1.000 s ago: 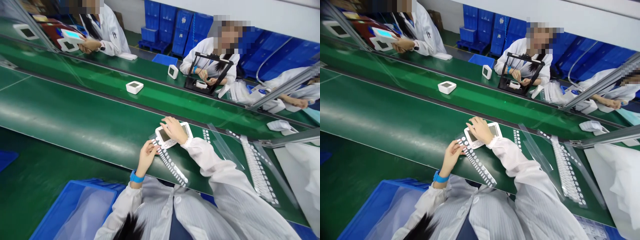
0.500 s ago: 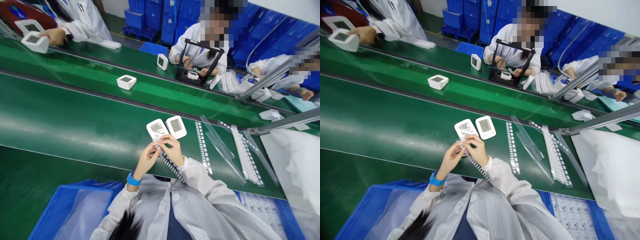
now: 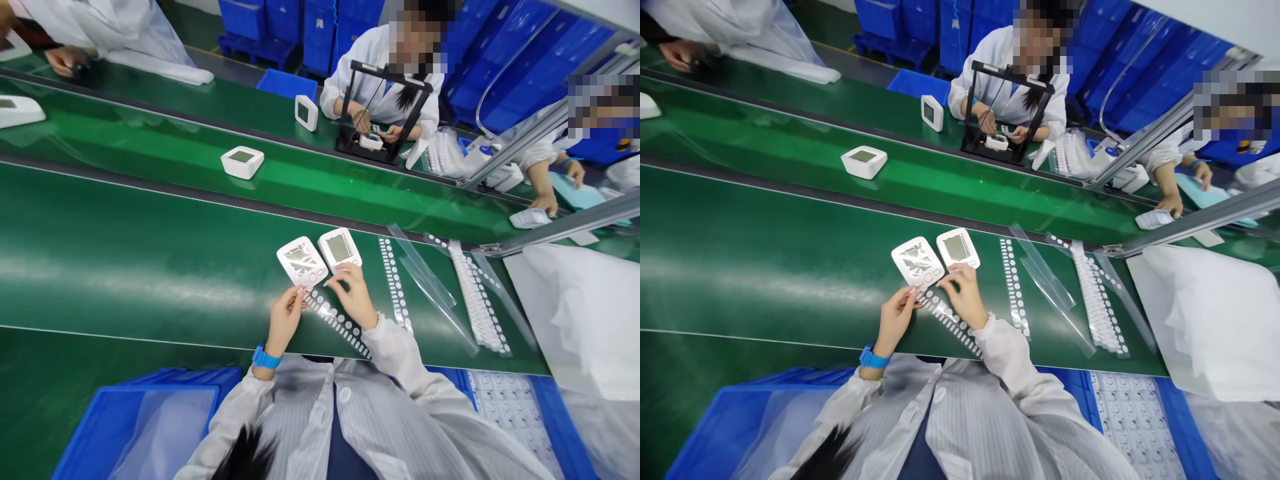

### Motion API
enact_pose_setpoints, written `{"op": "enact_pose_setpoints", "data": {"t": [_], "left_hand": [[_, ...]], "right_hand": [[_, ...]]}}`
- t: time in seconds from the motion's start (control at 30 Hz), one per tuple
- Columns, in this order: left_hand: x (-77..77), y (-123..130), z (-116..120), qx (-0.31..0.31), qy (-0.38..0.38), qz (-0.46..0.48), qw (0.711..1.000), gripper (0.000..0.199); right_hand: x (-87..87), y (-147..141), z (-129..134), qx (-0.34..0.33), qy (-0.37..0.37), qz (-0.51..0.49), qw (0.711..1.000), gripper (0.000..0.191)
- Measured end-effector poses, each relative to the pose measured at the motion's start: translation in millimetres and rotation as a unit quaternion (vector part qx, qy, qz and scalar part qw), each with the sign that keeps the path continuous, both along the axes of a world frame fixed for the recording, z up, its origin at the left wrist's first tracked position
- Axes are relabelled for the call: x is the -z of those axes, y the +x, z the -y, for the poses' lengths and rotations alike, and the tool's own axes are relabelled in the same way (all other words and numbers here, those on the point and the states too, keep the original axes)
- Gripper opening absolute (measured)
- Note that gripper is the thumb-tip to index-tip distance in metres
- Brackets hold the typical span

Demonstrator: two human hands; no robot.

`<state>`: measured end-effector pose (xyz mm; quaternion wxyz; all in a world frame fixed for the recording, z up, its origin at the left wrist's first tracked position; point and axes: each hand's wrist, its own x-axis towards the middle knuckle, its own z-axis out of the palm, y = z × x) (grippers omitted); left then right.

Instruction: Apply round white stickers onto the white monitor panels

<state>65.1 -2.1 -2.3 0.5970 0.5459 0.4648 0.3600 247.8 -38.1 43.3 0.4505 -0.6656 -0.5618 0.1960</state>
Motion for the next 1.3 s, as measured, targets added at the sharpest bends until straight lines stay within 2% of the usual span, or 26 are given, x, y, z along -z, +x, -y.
{"op": "enact_pose_setpoints", "data": {"t": [0.1, 0.2, 0.57, 0.7, 0.83, 1.0, 1.07, 1.17, 1.23, 1.3], "left_hand": [[2.9, -2, 0, 0.008, -0.002, 0.002, 1.0, 0.041], [1.3, -3, 0, 0.011, -0.001, -0.003, 1.0, 0.042], [0.7, -3, -2, 0.008, 0.005, -0.016, 1.0, 0.043], [-0.5, -3, -2, 0.005, -0.014, 0.006, 1.0, 0.042], [-4.6, -1, -3, 0.005, -0.052, 0.042, 0.998, 0.044], [-10.7, 7, -5, 0.018, -0.062, 0.053, 0.997, 0.044], [-12.7, 12, -5, 0.026, -0.059, 0.053, 0.997, 0.044], [-15.0, 19, -4, 0.044, -0.052, 0.054, 0.996, 0.042], [-15.9, 21, -4, 0.057, -0.049, 0.057, 0.996, 0.04], [-16.1, 21, -4, 0.068, -0.047, 0.06, 0.995, 0.041]], "right_hand": [[14.8, 33, -11, 0.083, -0.07, -0.007, 0.994, 0.007], [24.6, 46, -17, 0.092, -0.088, -0.02, 0.992, 0.007], [28.1, 41, -18, 0.09, -0.079, -0.008, 0.993, 0.007], [30.1, 41, -18, 0.091, -0.069, -0.002, 0.993, 0.007], [33.0, 46, -18, 0.097, -0.045, -0.049, 0.993, 0.02], [22.4, 42, -16, 0.129, 0.012, -0.102, 0.986, 0.017], [13.6, 29, -13, 0.093, 0.04, -0.085, 0.991, 0.013], [4.7, 6, -9, -0.01, 0.058, -0.067, 0.996, 0.011], [4.1, -6, -7, -0.053, 0.059, -0.064, 0.995, 0.012], [6.4, -12, -6, -0.069, 0.061, -0.07, 0.993, 0.013]]}}
